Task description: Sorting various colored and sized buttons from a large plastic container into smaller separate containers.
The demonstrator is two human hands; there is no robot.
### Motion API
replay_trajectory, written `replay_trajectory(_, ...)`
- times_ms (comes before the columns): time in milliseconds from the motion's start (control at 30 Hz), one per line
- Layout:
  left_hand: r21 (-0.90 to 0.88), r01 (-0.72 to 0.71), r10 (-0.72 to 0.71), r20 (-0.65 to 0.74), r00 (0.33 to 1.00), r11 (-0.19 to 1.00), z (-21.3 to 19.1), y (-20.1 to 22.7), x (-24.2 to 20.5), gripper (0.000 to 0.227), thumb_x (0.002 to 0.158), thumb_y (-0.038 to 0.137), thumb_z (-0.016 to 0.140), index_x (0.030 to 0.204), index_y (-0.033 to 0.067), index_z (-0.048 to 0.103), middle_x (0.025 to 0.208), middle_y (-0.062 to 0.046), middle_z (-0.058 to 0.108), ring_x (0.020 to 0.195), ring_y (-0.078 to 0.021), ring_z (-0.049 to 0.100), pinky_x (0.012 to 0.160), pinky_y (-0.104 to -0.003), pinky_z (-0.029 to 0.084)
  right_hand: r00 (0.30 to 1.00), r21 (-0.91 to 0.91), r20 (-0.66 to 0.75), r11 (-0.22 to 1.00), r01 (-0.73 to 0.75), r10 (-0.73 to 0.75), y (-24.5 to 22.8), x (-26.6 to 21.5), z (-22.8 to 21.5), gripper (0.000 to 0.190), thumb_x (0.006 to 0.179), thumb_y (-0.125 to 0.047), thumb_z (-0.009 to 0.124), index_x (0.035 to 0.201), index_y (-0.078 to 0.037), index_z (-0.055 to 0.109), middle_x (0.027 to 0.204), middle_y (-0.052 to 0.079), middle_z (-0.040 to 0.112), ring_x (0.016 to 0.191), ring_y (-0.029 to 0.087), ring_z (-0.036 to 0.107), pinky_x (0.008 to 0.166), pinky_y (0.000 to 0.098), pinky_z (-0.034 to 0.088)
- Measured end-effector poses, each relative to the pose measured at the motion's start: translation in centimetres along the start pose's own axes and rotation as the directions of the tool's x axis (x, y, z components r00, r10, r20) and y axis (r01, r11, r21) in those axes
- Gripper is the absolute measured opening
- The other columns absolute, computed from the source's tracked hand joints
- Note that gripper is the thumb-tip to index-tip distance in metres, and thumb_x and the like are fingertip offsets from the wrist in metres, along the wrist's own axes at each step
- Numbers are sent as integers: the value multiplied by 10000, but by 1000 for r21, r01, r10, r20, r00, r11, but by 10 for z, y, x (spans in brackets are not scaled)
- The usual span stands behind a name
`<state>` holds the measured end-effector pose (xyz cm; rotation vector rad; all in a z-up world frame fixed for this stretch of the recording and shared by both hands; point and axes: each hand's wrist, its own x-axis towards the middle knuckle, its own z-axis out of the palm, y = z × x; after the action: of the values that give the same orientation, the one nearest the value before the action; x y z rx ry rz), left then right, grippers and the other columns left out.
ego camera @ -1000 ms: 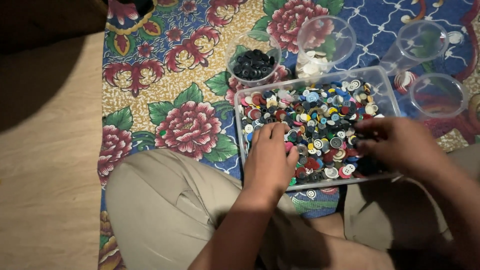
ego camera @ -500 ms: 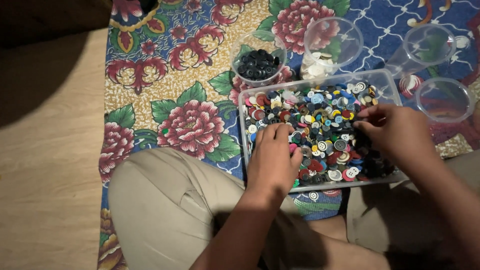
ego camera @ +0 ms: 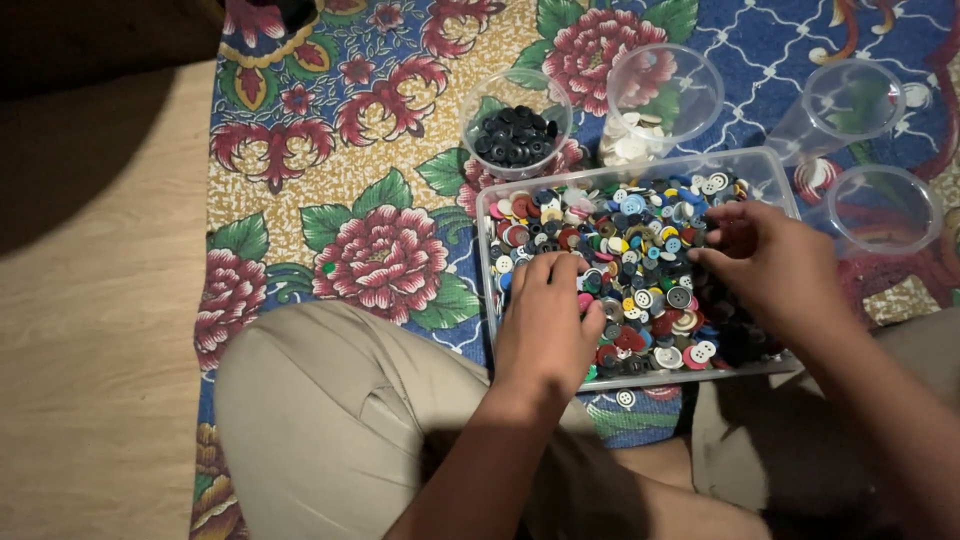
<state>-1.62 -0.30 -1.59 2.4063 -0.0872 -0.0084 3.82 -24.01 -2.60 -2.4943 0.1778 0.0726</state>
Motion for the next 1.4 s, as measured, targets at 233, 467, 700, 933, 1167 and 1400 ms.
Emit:
replay_trajectory(233, -14, -22, 21, -25, 999, 1000, 3, -2, -1, 412, 805, 128, 704, 1205, 86, 616, 1289, -114, 607, 1199, -314, 543, 961, -418, 494, 969, -95, 102, 972, -215, 224, -29, -7, -22, 408, 940, -117, 766, 1342, -128, 697, 905, 118, 778, 684, 224, 683, 602, 376, 522)
replay_trajectory(467, 6, 2, -2, -6, 1000, 1000, 4, -3, 1, 421, 813, 159, 716, 1217, 109, 609, 1299, -88, 597, 1199, -303, 540, 951, -425, 494, 917, 351, 180, 848, -398, 356, -41, -23, -36, 344, 1012, -59, 610, 1344, -70, 699, 1049, 150, 759, 861, 175, 642, 684, 278, 431)
replay_trajectory(700, 9, 42, -43, 41, 998, 999, 0, 0, 2, 428, 827, 164, 710, 1240, 115, 606, 1310, -75, 589, 1199, -292, 533, 939, -428, 501, 865, 678, 271, 554, -483, 423, -8, -18, -24, 312, 1019, -102, 603, 1302, 30, 606, 1157, 123, 658, 1036, 145, 632, 955, 211, 514)
replay_trajectory(933, -5, 1, -1, -2, 1000, 1000, 2, -2, 0, 427, 813, 151, 717, 1223, 104, 610, 1291, -92, 600, 1194, -301, 538, 957, -419, 490, 836, 692, 289, 502, -519, 466, -8, -18, -25, 305, 1014, -142, 624, 1253, 46, 595, 1141, 108, 634, 1031, 147, 622, 955, 203, 519)
replay_trajectory(1167, -2, 11, -11, 1, 1000, 1000, 2, -1, 1, 418, 816, 142, 710, 1220, 108, 614, 1284, -87, 602, 1199, -297, 536, 962, -419, 489, 826, 707, 319, 463, -534, 465, -10, -19, -27, 291, 1033, -122, 583, 1296, 1, 603, 1155, 107, 661, 1061, 128, 644, 917, 174, 513)
replay_trajectory(1400, -17, 13, -13, 14, 1000, 1000, 1, -1, 1, 424, 822, 139, 710, 1232, 96, 613, 1298, -98, 597, 1208, -303, 531, 971, -418, 486, 802, 760, 323, 368, -536, 502, -18, -19, -31, 348, 1012, -114, 560, 1353, -56, 603, 1258, 98, 686, 1161, 87, 686, 950, 87, 542)
